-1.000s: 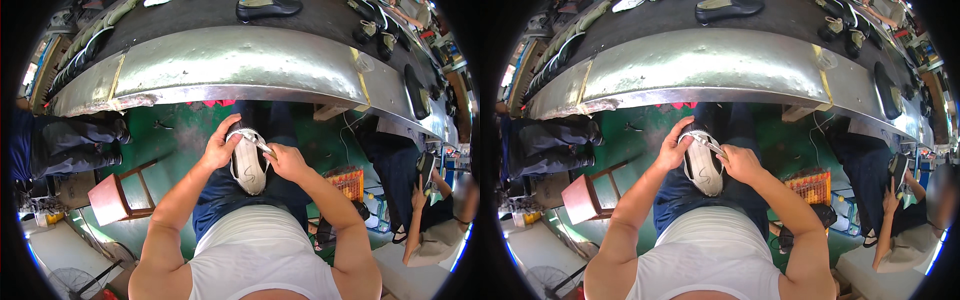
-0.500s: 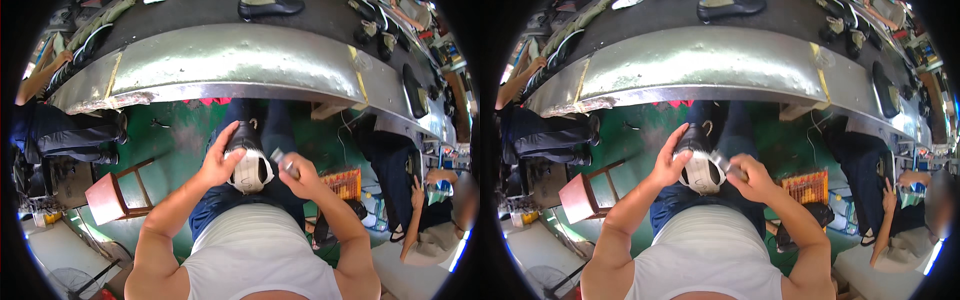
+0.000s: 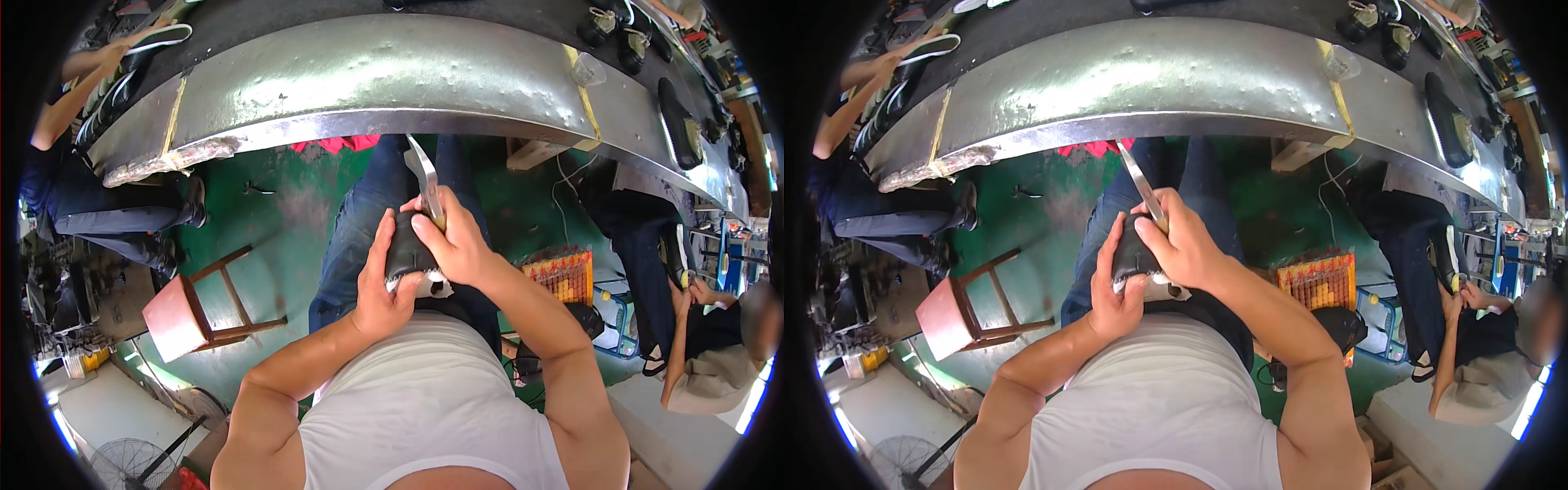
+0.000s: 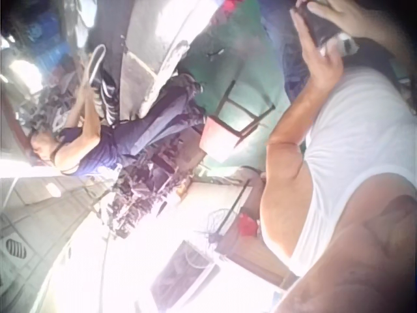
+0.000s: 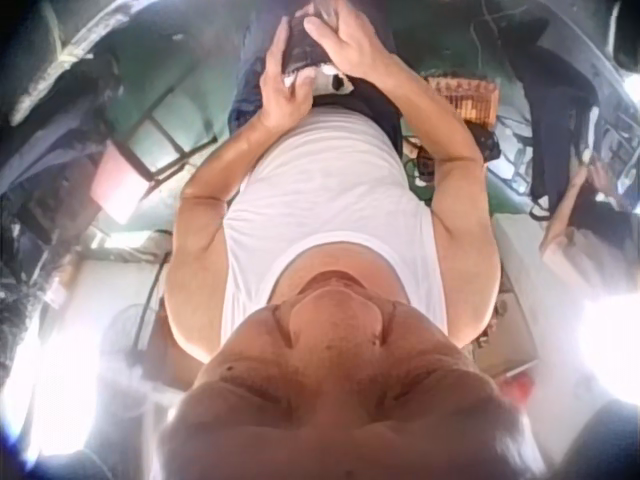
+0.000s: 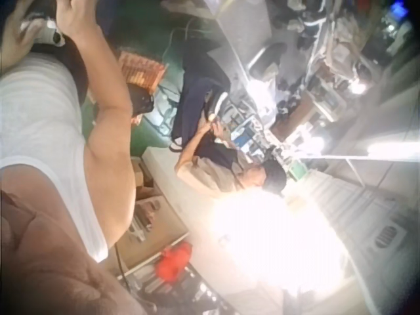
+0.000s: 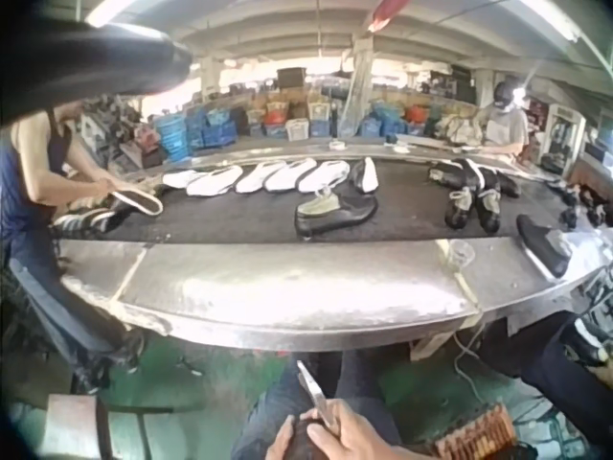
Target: Trim and adjust the components of shoes on an assembly line using pliers.
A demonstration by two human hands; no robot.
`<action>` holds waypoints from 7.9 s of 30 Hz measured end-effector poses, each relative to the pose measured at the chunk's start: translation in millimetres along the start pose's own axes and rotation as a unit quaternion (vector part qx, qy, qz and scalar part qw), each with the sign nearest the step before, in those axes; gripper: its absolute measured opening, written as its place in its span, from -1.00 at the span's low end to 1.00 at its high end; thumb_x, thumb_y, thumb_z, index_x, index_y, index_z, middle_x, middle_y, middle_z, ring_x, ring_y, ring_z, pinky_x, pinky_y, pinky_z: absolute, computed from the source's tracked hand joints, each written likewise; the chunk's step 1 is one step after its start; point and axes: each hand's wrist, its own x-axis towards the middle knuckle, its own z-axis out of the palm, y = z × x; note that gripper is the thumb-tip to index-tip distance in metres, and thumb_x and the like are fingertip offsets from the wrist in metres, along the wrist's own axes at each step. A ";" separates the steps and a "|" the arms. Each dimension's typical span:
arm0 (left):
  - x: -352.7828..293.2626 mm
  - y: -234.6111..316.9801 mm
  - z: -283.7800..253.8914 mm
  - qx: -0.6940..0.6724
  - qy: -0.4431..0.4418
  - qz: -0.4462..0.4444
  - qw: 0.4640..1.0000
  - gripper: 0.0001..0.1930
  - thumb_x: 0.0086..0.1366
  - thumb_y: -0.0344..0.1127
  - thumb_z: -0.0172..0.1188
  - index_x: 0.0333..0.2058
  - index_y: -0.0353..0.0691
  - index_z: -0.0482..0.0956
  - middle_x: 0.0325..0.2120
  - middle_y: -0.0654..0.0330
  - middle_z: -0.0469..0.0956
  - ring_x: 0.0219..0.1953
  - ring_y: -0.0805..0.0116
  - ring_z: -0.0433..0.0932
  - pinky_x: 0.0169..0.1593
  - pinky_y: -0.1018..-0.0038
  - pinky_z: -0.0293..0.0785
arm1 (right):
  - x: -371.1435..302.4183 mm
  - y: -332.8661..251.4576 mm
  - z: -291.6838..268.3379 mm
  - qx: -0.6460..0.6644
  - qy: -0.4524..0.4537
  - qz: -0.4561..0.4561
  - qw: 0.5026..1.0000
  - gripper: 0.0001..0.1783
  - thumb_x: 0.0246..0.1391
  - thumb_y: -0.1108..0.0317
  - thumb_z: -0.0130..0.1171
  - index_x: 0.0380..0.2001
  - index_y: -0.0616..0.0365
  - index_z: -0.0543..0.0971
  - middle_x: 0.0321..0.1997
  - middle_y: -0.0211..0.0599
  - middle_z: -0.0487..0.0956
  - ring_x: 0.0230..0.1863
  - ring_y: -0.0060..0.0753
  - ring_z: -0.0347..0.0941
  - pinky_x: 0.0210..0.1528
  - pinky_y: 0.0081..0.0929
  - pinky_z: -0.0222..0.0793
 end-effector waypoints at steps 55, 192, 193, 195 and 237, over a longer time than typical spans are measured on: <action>-14.3 -76.6 0.2 -0.237 -0.219 -0.339 0.884 0.02 0.12 -0.56 0.34 0.43 -0.21 -0.17 0.29 0.14 0.24 0.34 0.34 0.17 0.41 0.40 0.02 | -56.8 7.0 -36.7 -0.390 -0.300 0.037 0.870 -0.81 0.05 0.40 0.16 -0.31 0.32 0.51 -0.37 0.01 0.56 -0.26 0.10 0.55 -0.19 -0.08 0.49; 34.0 -122.4 23.0 -0.422 -0.113 -0.434 0.788 -0.26 0.31 0.02 0.28 0.32 -0.19 0.22 0.12 0.19 0.46 0.16 0.37 0.40 0.24 0.35 0.33 | -77.6 57.5 -4.7 -0.105 -0.088 0.306 0.942 -0.68 0.19 0.18 0.14 -0.36 0.30 0.50 -0.43 0.08 0.59 -0.32 0.16 0.55 -0.24 -0.10 0.43; 34.1 -122.9 24.1 -0.420 -0.117 -0.436 0.787 -0.26 0.31 0.02 0.28 0.32 -0.19 0.22 0.12 0.19 0.46 0.16 0.37 0.40 0.24 0.35 0.33 | -81.7 59.9 6.5 -0.053 -0.059 0.327 0.942 -0.70 0.23 0.19 0.12 -0.35 0.26 0.52 -0.47 -0.10 0.60 -0.45 -0.14 0.56 -0.34 -0.22 0.43; 34.7 -121.7 27.7 -0.394 -0.098 -0.439 0.801 -0.29 0.30 -0.03 0.31 0.30 -0.20 0.26 0.07 0.17 0.49 0.11 0.37 0.44 0.21 0.36 0.36 | -83.7 59.6 15.9 0.109 -0.038 0.439 0.891 -0.73 0.27 0.20 0.10 -0.33 0.21 0.55 -0.50 -0.31 0.57 -0.51 -0.48 0.49 -0.50 -0.44 0.37; 28.8 -95.4 24.6 -0.245 -0.220 -0.393 0.858 -0.07 0.26 -0.24 0.32 0.42 -0.22 -0.14 0.23 0.06 0.31 0.24 0.29 0.33 0.31 0.37 0.22 | -109.3 39.0 -60.9 -0.249 -0.266 0.312 0.878 -0.72 0.19 0.23 0.14 -0.18 0.24 0.51 -0.28 0.05 0.62 -0.21 0.10 0.57 -0.14 -0.09 0.47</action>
